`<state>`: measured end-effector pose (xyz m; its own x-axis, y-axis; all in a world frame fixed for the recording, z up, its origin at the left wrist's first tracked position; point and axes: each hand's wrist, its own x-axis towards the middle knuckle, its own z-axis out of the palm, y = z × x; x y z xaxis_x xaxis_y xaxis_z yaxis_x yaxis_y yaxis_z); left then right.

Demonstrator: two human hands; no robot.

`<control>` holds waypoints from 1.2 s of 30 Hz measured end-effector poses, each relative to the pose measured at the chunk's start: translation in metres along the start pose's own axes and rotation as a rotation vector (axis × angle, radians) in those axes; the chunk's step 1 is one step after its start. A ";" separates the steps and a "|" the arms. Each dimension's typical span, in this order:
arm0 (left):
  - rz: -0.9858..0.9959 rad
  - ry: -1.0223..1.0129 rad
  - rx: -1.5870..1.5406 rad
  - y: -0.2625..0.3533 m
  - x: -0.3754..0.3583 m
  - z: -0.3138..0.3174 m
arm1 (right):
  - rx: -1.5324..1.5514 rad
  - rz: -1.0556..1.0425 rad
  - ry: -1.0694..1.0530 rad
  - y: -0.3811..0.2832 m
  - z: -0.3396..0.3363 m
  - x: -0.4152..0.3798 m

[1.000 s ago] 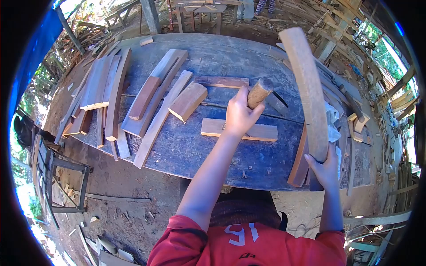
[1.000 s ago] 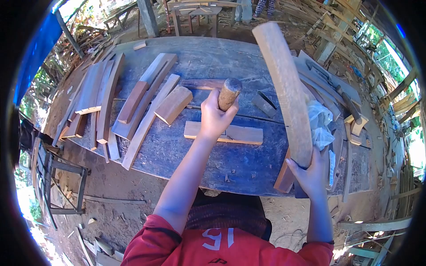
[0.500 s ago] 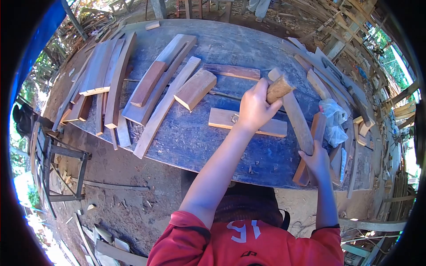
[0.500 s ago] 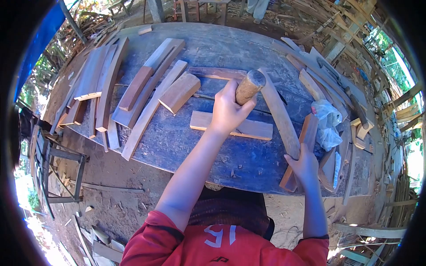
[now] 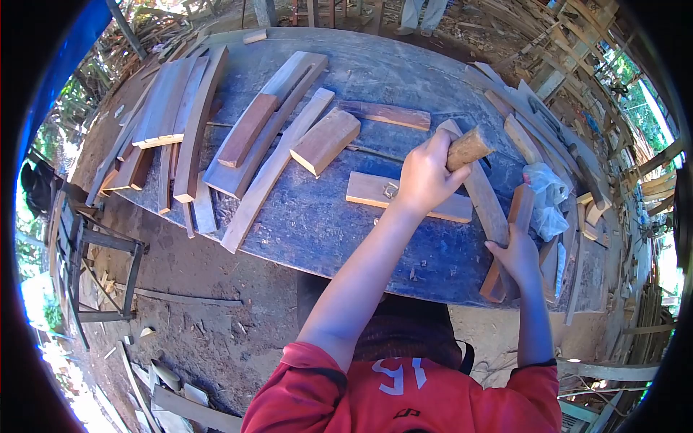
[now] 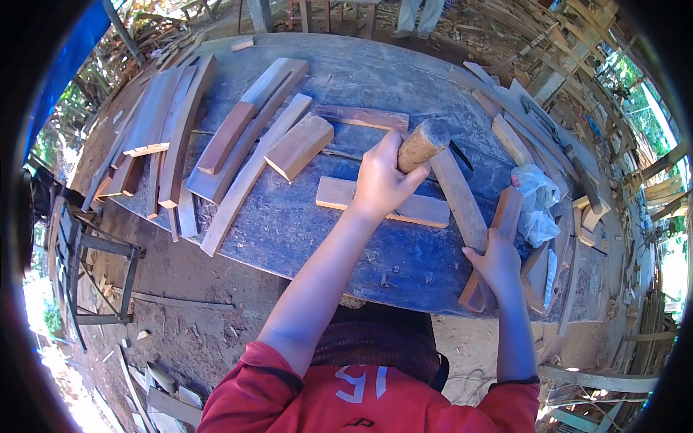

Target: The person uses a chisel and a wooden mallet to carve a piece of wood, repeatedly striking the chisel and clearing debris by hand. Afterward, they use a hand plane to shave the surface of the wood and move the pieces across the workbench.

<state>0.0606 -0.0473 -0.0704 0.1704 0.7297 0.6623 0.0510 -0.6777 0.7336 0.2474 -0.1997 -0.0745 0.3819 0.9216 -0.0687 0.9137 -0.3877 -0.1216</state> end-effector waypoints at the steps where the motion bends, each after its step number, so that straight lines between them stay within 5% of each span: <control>1: -0.005 -0.012 0.000 0.001 0.000 0.000 | 0.019 0.036 -0.036 -0.001 -0.001 0.001; 3: -0.015 -0.026 0.002 0.002 -0.001 -0.001 | 0.040 0.073 -0.071 0.002 0.001 0.003; 6: -0.006 -0.029 0.011 0.002 -0.001 0.001 | 0.071 -0.057 0.143 0.010 0.009 0.008; 9: 0.003 -0.032 0.025 0.002 -0.001 0.003 | 0.313 -0.257 0.315 -0.012 -0.010 0.020; 11: -0.010 -0.051 0.031 0.002 -0.001 0.005 | 0.766 -0.387 0.406 -0.044 -0.036 0.020; 17: 0.033 -0.036 0.080 0.001 -0.002 0.008 | 1.050 -0.775 0.395 -0.120 -0.064 0.050; 21: -0.131 -0.116 -0.028 -0.012 -0.007 -0.004 | 1.033 -0.596 0.413 -0.134 -0.057 0.065; 23: -0.016 -0.256 0.369 -0.028 -0.022 -0.022 | 0.998 -0.559 0.478 -0.131 -0.055 0.067; 24: -0.207 -0.468 0.468 -0.034 -0.028 -0.035 | 1.065 -0.521 0.450 -0.127 -0.056 0.064; 27: -0.322 -0.609 0.876 -0.040 -0.049 -0.061 | 1.188 -0.496 0.422 -0.108 -0.049 0.065; 30: -0.469 -0.749 0.887 -0.056 -0.061 -0.069 | 1.138 -0.427 0.421 -0.093 -0.042 0.058; 36: -0.492 -0.705 0.824 -0.067 -0.063 -0.067 | 0.822 -0.326 0.430 -0.046 -0.021 0.050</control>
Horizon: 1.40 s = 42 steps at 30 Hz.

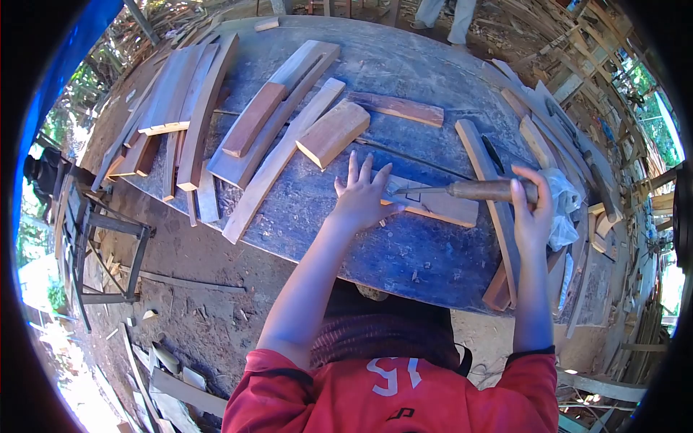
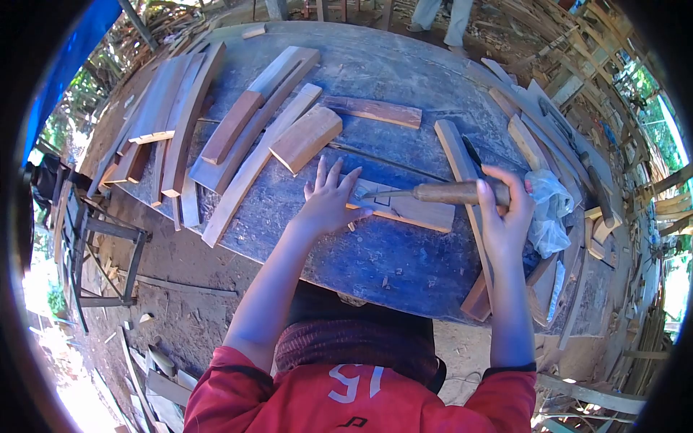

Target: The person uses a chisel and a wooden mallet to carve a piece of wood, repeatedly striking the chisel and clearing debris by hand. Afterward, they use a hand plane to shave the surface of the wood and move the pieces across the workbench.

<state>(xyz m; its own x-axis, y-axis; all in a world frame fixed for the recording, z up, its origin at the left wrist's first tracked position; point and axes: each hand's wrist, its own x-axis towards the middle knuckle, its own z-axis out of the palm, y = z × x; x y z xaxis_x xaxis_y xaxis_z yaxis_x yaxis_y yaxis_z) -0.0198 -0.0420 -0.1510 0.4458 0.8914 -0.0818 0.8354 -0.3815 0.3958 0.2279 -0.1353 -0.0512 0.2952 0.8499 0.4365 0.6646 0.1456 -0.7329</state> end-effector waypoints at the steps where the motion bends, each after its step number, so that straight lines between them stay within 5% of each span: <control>1: -0.006 0.002 -0.001 0.000 0.000 0.000 | -0.161 -0.065 0.027 0.007 -0.002 -0.005; 6: -0.015 -0.001 -0.042 0.000 0.000 -0.001 | 0.228 0.176 0.046 0.011 0.002 -0.032; 16: -0.029 0.036 -0.080 -0.001 -0.002 0.000 | 0.197 0.381 0.008 0.033 -0.003 -0.060; 27: -0.017 0.123 -0.100 -0.003 -0.003 0.006 | 0.193 0.106 0.135 0.025 0.002 -0.038; 42: -0.047 0.174 -0.075 0.003 -0.003 0.010 | 0.143 0.016 0.104 0.017 0.001 -0.017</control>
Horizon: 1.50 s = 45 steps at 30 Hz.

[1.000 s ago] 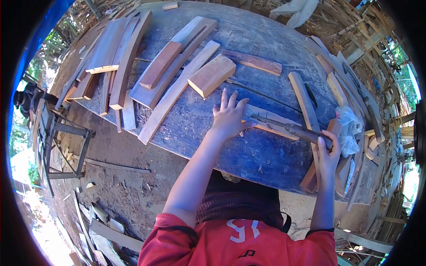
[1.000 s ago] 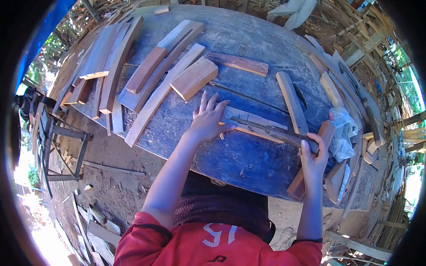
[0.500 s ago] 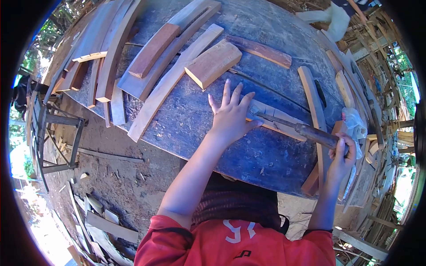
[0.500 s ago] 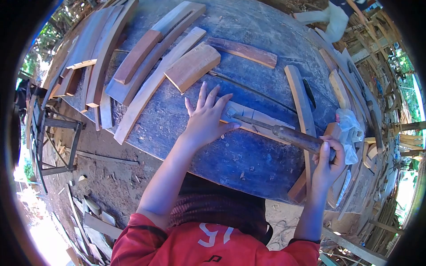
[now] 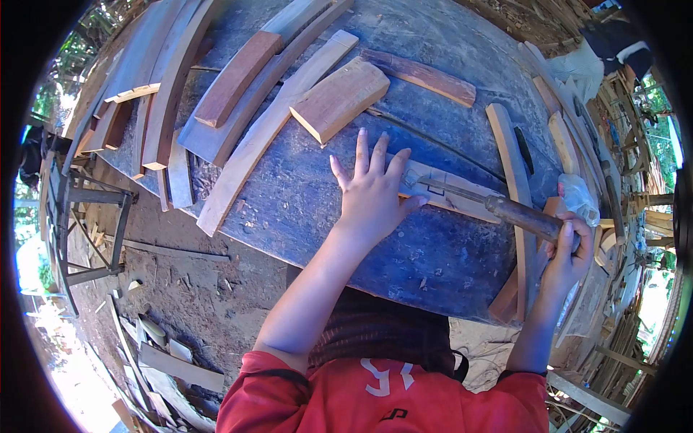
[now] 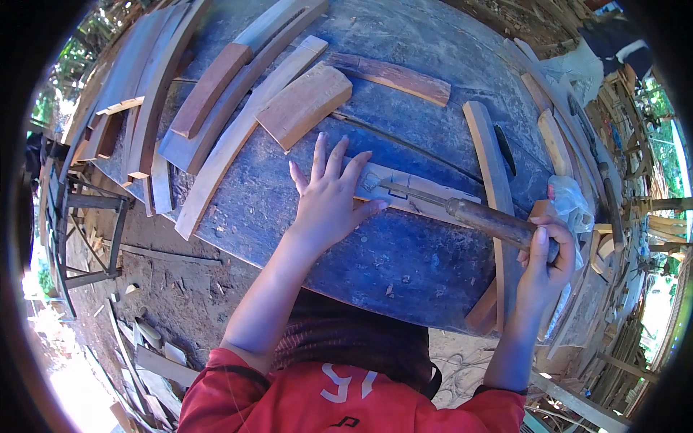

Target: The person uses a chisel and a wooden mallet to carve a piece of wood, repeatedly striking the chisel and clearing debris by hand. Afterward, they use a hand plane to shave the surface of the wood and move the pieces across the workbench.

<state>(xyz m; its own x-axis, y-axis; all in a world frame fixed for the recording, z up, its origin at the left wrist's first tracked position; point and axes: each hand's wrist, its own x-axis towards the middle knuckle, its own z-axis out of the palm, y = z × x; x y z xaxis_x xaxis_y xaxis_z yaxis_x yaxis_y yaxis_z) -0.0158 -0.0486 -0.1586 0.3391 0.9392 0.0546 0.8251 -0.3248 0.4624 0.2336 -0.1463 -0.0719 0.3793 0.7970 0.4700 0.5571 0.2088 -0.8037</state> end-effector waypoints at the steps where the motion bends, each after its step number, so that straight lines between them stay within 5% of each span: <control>1: 0.000 0.001 0.001 0.000 0.000 0.000 | 0.001 -0.001 0.000 -0.002 0.000 0.001; 4: -0.005 -0.003 -0.001 0.001 0.000 -0.001 | -0.017 0.039 -0.036 -0.011 0.001 0.008; 6: -0.009 -0.008 0.001 0.001 0.000 -0.001 | -0.228 -0.230 -0.011 -0.010 0.004 0.017; 15: -0.016 0.001 0.005 0.002 0.000 -0.002 | -0.514 -0.447 -0.284 -0.093 0.046 0.062; 19: -0.011 0.009 0.008 0.003 0.000 -0.001 | -0.610 -0.385 -0.215 -0.111 0.072 0.068; 22: -0.023 0.005 0.010 0.003 0.000 -0.002 | -0.753 -0.627 -0.161 -0.113 0.081 0.072; 27: -0.047 -0.019 0.003 0.006 0.000 -0.006 | -0.867 -0.644 -0.107 -0.117 0.088 0.069; 30: -0.092 0.110 -0.156 0.024 0.006 -0.020 | -0.855 -0.605 -0.124 -0.119 0.089 0.068; 31: -0.081 0.118 -0.150 0.031 0.009 -0.030 | -0.855 -0.606 -0.108 -0.121 0.090 0.066; 34: 0.378 0.301 -0.577 0.052 0.028 -0.056 | -0.829 -0.521 -0.160 -0.126 0.092 0.059; 37: 0.597 0.200 -0.881 0.078 0.036 -0.077 | -0.800 -0.513 -0.176 -0.134 0.091 0.051; 38: 0.574 0.216 -1.138 0.088 0.036 -0.073 | -0.793 -0.490 -0.206 -0.135 0.088 0.047; 45: 0.508 0.220 -1.061 0.090 0.035 -0.061 | -0.728 -0.516 -0.242 -0.141 0.077 0.027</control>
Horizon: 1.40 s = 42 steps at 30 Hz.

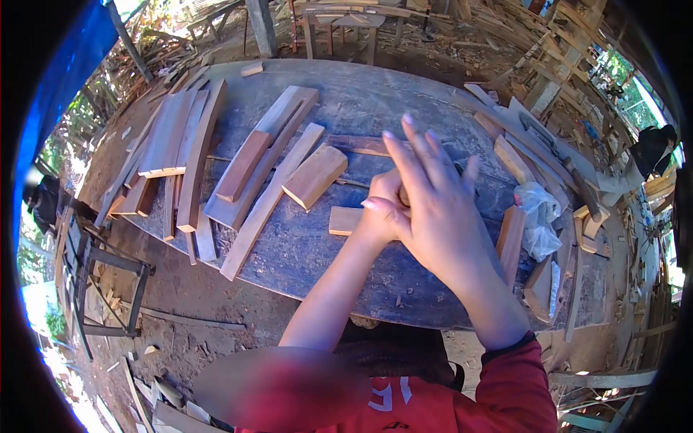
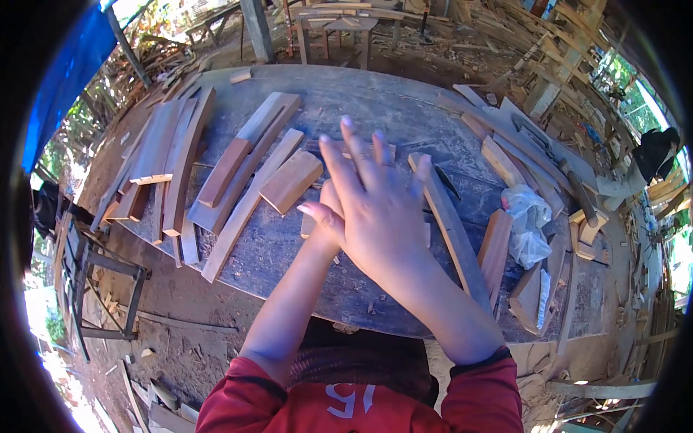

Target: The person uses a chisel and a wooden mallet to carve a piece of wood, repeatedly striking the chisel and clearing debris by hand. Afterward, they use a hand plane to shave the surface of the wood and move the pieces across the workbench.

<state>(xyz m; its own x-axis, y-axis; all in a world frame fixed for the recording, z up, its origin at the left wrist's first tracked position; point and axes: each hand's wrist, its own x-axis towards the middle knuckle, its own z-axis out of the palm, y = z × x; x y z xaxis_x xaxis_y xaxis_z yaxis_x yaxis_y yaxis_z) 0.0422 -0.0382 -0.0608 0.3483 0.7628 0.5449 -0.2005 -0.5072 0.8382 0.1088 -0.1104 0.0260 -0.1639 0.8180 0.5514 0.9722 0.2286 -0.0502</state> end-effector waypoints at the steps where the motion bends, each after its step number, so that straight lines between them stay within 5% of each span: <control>1: 0.053 0.021 0.067 -0.003 0.001 0.000 | 0.025 -0.014 -0.044 0.002 -0.003 -0.001; 2: 0.059 0.011 0.062 -0.006 0.000 0.002 | 0.018 -0.006 -0.038 0.008 -0.002 -0.004; 4: 0.081 0.122 0.130 0.003 0.003 0.005 | 0.591 0.014 0.074 0.029 0.006 -0.011; 9: 0.063 0.180 0.128 0.015 0.003 0.009 | 0.610 0.243 0.053 0.088 0.015 -0.050; 14: 0.062 0.154 0.219 0.014 0.005 0.019 | 0.139 0.499 -0.304 0.132 0.030 -0.119; 23: -0.008 0.133 0.265 0.011 0.008 0.026 | 0.054 0.814 -0.526 0.132 0.034 -0.159; 42: -0.062 0.254 0.176 0.012 0.009 -0.006 | -0.083 0.761 -0.581 0.139 0.052 -0.161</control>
<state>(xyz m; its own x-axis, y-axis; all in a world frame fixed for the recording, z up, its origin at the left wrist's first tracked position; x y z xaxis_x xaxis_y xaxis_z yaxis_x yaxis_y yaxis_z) 0.0379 -0.0349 -0.0457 0.1103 0.8592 0.4997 -0.0167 -0.5010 0.8653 0.2617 -0.1829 -0.1137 0.4805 0.8707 -0.1048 0.8573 -0.4915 -0.1530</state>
